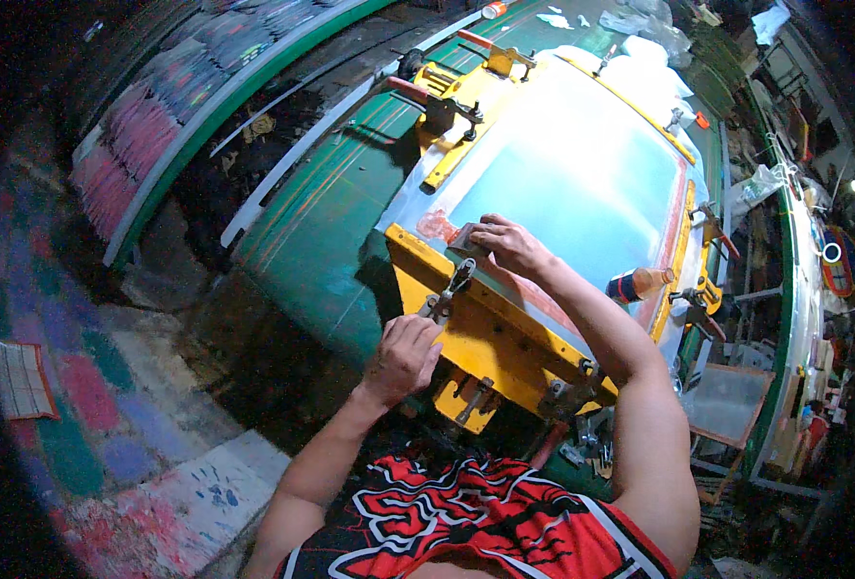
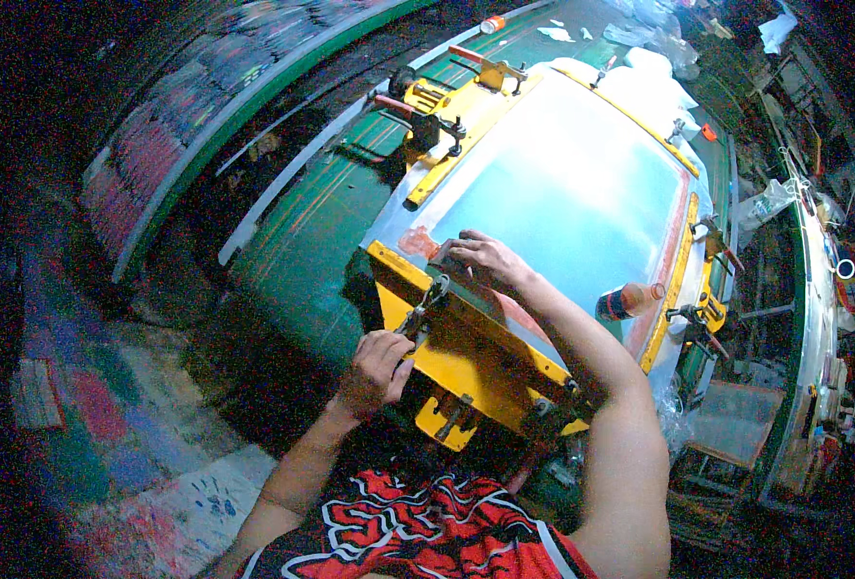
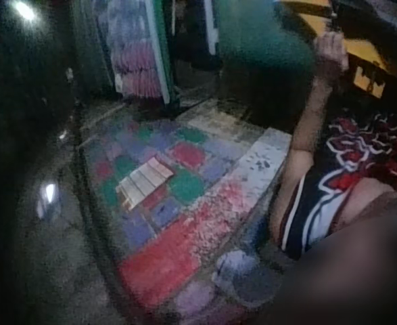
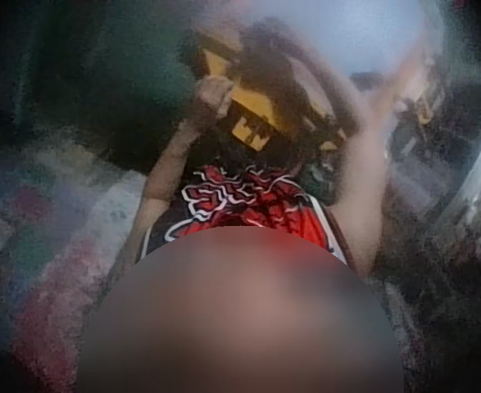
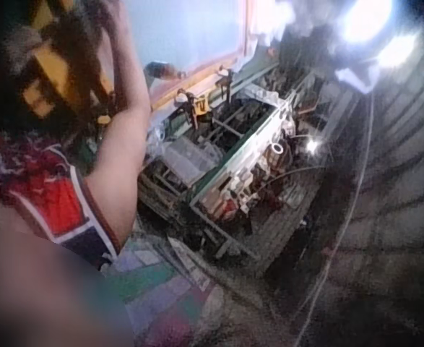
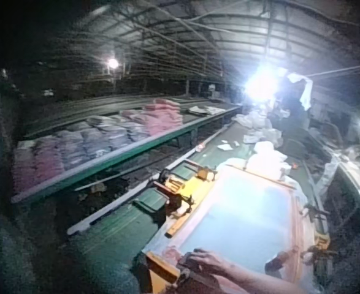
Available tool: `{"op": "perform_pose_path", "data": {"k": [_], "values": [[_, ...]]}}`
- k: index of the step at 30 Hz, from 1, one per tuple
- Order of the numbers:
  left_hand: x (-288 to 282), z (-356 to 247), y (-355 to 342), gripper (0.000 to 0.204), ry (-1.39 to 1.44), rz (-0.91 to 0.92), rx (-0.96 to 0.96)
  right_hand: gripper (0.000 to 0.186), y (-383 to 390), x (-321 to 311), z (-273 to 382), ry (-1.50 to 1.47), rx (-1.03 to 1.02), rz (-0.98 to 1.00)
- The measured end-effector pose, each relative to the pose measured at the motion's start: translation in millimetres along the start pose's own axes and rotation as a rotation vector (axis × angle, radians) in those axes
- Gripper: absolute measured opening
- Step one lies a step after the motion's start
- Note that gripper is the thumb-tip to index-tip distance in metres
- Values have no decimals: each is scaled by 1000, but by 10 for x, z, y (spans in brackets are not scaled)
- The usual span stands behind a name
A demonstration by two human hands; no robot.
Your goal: The person uses a squeegee to spread orange ink across a screen-printing frame clamped on a green workbench. They repeatedly pull the squeegee across the screen, occasionally lifting it to check coverage and repositioning the tool. The work area includes clamps, a plastic bag, and a bottle of liquid nearby.
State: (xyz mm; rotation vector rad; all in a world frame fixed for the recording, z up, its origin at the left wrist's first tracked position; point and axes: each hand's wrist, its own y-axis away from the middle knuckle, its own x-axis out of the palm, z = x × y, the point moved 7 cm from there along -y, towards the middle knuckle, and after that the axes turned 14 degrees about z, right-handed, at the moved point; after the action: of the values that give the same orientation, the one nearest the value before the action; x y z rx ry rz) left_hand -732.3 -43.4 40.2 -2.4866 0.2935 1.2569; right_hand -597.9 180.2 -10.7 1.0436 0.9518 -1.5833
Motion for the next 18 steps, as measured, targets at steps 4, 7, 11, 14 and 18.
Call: {"op": "perform_pose_path", "data": {"k": [4, 7, 11, 14, 18], "values": [[2, 9, 4, 28, 8, -25, 6, 39, -195, 45, -44, 24, -25, -7], [1, 19, 7, 27, 4, -38, -8, 42, -345, 79, -88, 50, -40, -32], [-2, 6, -1, 26, 10, -46, -10, 43, -332, 127, -95, 49, 14, -48], [-1, 0, -3, 26, 18, -41, -30, 43, -314, 165, -37, 62, 47, -78], [-3, -21, 1, 26, -1, -29, -13, 40, -382, 173, -63, 65, 72, -93]]}}
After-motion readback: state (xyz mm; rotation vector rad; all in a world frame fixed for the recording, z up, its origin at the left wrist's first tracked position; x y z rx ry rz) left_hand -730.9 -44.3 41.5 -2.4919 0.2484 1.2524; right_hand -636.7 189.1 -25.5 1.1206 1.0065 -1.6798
